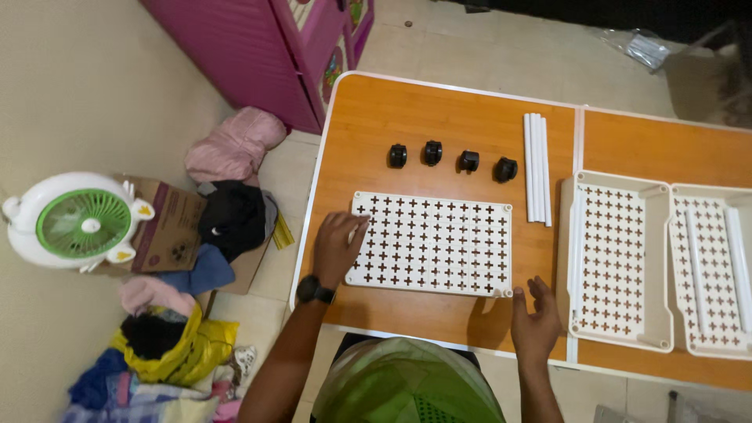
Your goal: The person removes black caster wheels and white plastic rods from a perforated tray, then attaches the wheels to the corners of the tray. The person handles the components one at a time and secures each wheel to the tray's corners.
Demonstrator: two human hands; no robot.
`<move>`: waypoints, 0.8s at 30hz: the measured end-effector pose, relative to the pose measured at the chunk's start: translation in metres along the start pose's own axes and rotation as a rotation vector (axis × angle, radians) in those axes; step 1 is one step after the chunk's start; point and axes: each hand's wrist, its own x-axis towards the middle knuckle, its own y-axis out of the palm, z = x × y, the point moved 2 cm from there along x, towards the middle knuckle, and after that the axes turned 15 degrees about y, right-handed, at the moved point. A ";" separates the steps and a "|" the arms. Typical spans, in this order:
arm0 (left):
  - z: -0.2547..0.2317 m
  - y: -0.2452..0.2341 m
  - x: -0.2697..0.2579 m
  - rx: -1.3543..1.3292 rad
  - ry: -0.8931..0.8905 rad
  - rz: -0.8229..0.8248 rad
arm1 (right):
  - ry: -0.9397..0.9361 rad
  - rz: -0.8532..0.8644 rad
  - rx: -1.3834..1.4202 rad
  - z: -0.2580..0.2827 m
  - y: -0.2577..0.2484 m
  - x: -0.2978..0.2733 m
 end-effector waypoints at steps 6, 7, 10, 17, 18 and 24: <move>0.080 0.046 0.077 -0.022 0.026 0.124 | 0.025 -0.089 0.082 0.056 0.002 -0.054; 0.092 0.057 0.088 -0.011 0.015 0.165 | 0.025 -0.104 0.086 0.060 0.003 -0.062; 0.115 0.087 0.114 0.017 -0.031 0.291 | 0.042 -0.129 0.039 0.064 0.008 -0.078; 0.125 0.128 0.140 -0.067 -0.153 0.478 | 0.093 -0.153 0.040 0.060 0.013 -0.097; 0.127 0.131 0.142 -0.073 -0.154 0.485 | 0.094 -0.156 0.042 0.061 0.013 -0.098; 0.138 0.146 0.139 -0.039 -0.132 0.562 | 0.134 -0.144 0.083 0.070 0.017 -0.103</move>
